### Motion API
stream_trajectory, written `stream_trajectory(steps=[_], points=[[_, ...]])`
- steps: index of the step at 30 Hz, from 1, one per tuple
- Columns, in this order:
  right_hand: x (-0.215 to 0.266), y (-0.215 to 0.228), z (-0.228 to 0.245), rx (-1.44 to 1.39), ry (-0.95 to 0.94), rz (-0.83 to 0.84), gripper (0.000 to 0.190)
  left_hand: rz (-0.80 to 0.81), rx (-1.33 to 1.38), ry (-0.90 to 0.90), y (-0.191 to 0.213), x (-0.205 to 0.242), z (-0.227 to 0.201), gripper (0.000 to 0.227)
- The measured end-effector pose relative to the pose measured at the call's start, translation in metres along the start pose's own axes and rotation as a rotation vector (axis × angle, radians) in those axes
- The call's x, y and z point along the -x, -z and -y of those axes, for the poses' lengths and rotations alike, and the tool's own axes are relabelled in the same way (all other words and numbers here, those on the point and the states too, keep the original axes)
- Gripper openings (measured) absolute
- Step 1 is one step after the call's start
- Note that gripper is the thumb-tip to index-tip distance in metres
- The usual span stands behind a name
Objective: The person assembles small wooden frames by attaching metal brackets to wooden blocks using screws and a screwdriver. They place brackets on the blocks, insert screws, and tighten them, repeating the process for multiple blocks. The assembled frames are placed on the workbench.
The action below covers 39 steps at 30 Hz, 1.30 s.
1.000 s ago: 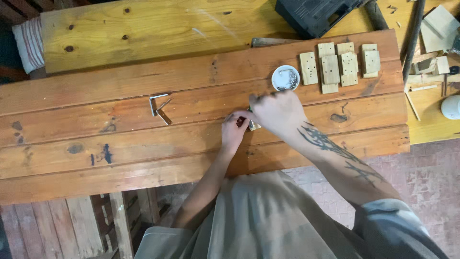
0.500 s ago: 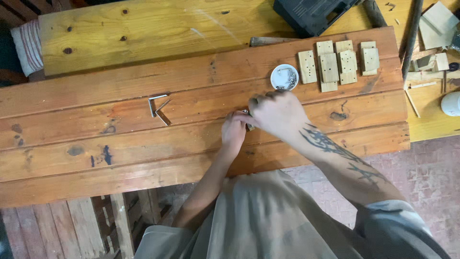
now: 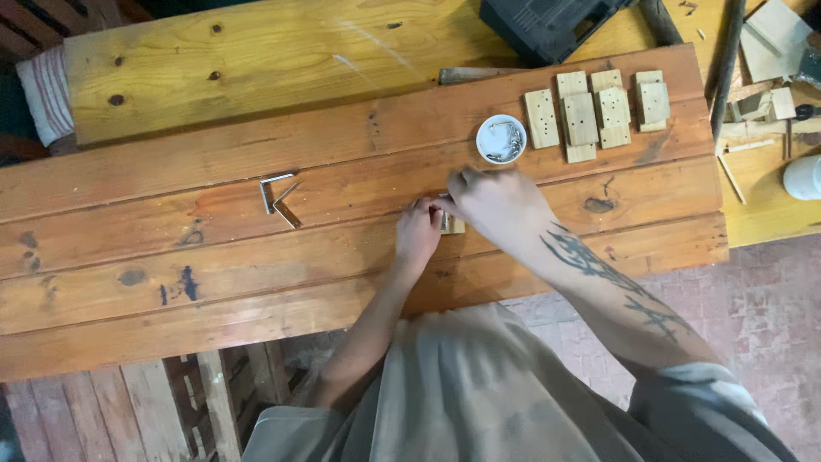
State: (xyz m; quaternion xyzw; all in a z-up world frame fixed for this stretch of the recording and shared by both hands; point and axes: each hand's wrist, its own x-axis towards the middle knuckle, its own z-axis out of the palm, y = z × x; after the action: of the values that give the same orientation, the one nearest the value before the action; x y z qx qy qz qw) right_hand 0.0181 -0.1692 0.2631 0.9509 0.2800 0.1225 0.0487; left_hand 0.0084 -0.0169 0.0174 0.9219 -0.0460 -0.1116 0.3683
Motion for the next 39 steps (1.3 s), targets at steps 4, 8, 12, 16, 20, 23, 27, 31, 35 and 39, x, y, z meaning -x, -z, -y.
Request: stream_trajectory(steps=[4, 8, 12, 16, 20, 23, 27, 31, 35, 39], points=[[-0.010, 0.008, -0.001, 0.097, -0.081, -0.058, 0.040, -0.021, 0.035, -0.037, 0.001, -0.001, -0.002, 0.008], [-0.008, 0.020, -0.003, -0.298, 0.042, 0.218, 0.032, 0.001, 0.092, -0.004, 0.001, -0.004, -0.010, 0.005], [0.013, -0.013, 0.000, -0.092, 0.058, 0.083, 0.024, -0.096, 0.039, -0.076, -0.006, -0.002, -0.008, 0.009], [0.008, -0.008, 0.008, 0.063, 0.011, -0.010, 0.018, -0.053, 0.052, -0.047, -0.004, 0.005, -0.009, 0.015], [0.003, 0.004, 0.003, -0.018, -0.132, 0.011, 0.046, -0.031, 0.045, -0.021, -0.002, -0.004, -0.007, 0.012], [0.018, -0.006, 0.003, -0.216, -0.017, 0.063, 0.023, -0.063, 0.052, 0.013, -0.010, -0.003, -0.003, 0.009], [0.027, -0.012, 0.002, -0.032, -0.065, 0.006, 0.022, -0.094, 0.060, -0.024, -0.017, 0.001, 0.007, 0.006], [0.043, 0.015, -0.020, -0.349, -0.364, 0.196, 0.029, -0.170, 0.032, -0.247, -0.007, 0.002, 0.008, 0.012], [0.132, -0.035, -0.053, -0.393, -0.624, -0.137, 0.011, 0.055, 0.035, 0.130, 0.014, 0.012, -0.027, 0.038], [0.190, -0.073, -0.048, -0.678, -0.917, -0.283, 0.014, 0.114, 0.010, -0.006, 0.031, 0.025, -0.066, 0.089]])
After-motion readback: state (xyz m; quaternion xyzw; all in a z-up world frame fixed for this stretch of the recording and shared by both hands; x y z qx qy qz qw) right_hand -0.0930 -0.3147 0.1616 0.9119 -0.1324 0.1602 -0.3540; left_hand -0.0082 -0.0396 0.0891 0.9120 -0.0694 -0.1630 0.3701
